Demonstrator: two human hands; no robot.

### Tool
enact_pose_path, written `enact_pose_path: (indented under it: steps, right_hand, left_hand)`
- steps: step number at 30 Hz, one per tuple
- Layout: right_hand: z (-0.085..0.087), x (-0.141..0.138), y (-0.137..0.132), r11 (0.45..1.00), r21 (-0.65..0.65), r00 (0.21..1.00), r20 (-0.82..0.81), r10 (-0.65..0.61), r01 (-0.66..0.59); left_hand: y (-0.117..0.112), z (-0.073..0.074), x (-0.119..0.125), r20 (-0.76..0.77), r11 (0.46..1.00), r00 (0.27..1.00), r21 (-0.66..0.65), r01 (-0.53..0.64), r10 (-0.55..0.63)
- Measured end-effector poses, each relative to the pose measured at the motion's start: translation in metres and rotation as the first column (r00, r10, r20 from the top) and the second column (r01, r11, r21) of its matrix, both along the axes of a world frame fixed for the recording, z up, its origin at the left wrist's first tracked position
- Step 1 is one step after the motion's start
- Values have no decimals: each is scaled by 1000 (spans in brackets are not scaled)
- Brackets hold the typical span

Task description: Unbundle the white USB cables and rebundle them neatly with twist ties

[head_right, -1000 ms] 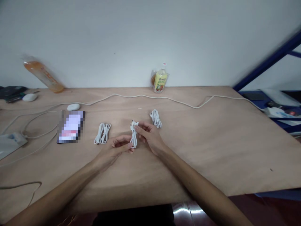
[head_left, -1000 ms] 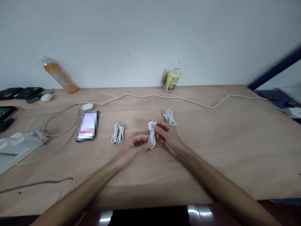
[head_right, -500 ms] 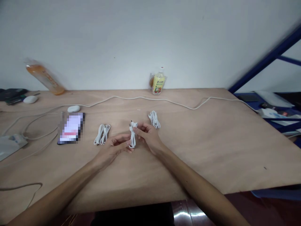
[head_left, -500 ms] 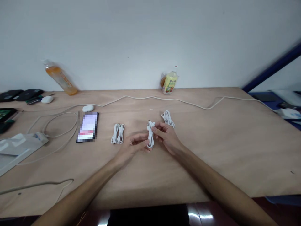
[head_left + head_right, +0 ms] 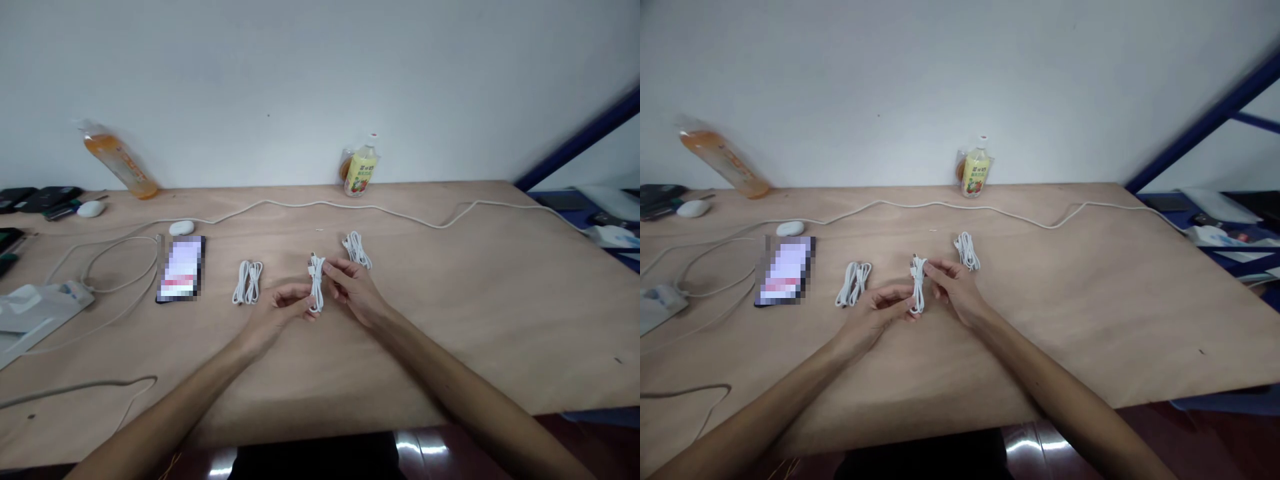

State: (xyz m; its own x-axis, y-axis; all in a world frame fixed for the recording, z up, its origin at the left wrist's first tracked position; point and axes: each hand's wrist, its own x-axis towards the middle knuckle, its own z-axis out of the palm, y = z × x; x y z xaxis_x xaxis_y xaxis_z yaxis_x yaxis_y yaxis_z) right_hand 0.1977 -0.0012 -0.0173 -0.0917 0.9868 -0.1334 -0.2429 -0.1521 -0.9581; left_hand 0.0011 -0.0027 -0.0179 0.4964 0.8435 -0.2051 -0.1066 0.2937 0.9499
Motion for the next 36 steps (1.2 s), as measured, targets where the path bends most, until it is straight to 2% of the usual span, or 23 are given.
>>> enact_pose_path:
  steps: [7, 13, 22, 33, 36]
  right_hand:
    - [-1, 0, 1, 1000, 17, 1000, 11, 25, -25]
    - [-2, -1, 0, 1000, 16, 1000, 17, 15, -15]
    - [-3, -2, 0, 999, -18, 999, 17, -37, 37]
    - [2, 0, 0, 999, -33, 1000, 15, -17, 17]
    - [1, -1, 0, 999, -37, 1000, 4, -26, 26]
  left_hand:
    - [0, 1, 0, -32, 998, 997, -8, -69, 68]
    - [1, 7, 0, -45, 1000, 999, 16, -11, 12]
    - [1, 7, 0, -11, 997, 998, -32, 63, -64]
    - [3, 5, -1, -34, 999, 998, -4, 45, -45]
    - [2, 5, -1, -33, 1000, 999, -8, 6, -6]
